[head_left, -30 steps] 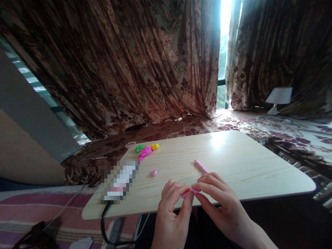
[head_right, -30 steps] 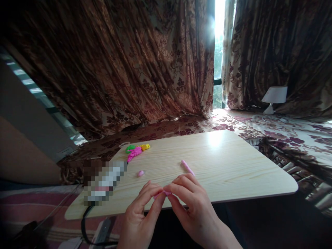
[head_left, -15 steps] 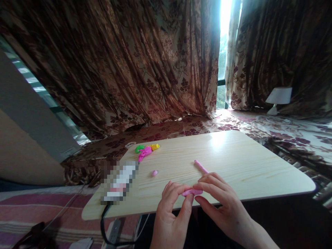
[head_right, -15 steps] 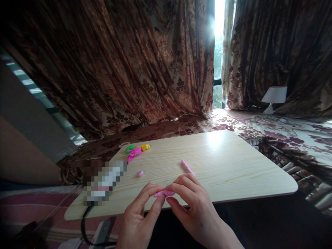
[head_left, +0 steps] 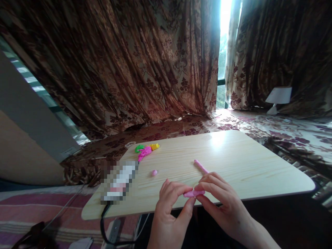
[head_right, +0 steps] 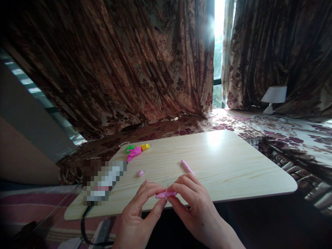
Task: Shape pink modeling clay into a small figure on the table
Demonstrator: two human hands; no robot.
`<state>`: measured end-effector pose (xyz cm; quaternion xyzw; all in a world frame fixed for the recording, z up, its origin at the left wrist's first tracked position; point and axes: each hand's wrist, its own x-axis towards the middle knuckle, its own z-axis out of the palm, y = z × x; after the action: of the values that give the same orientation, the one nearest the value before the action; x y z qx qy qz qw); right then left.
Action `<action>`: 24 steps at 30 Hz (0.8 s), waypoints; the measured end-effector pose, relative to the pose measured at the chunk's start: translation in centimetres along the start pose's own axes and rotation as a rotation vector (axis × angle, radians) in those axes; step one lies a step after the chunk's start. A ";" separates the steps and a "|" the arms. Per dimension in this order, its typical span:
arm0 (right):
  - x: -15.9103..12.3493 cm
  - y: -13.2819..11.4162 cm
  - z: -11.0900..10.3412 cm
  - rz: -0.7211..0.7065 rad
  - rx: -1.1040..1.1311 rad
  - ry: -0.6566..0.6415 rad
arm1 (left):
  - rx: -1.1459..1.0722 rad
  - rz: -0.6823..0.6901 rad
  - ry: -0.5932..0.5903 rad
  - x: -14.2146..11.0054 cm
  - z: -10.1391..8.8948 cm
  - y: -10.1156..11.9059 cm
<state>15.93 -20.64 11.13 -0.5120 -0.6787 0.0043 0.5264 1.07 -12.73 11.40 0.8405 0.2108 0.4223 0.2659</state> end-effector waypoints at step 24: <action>-0.3 0.1 -0.2 0.029 0.003 0.034 | 0.101 0.054 0.009 0.0 -0.7 -0.5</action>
<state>16.10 -20.93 10.99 -0.5211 -0.6621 0.0041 0.5385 0.44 -12.14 11.48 0.8564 0.2106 0.4218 0.2106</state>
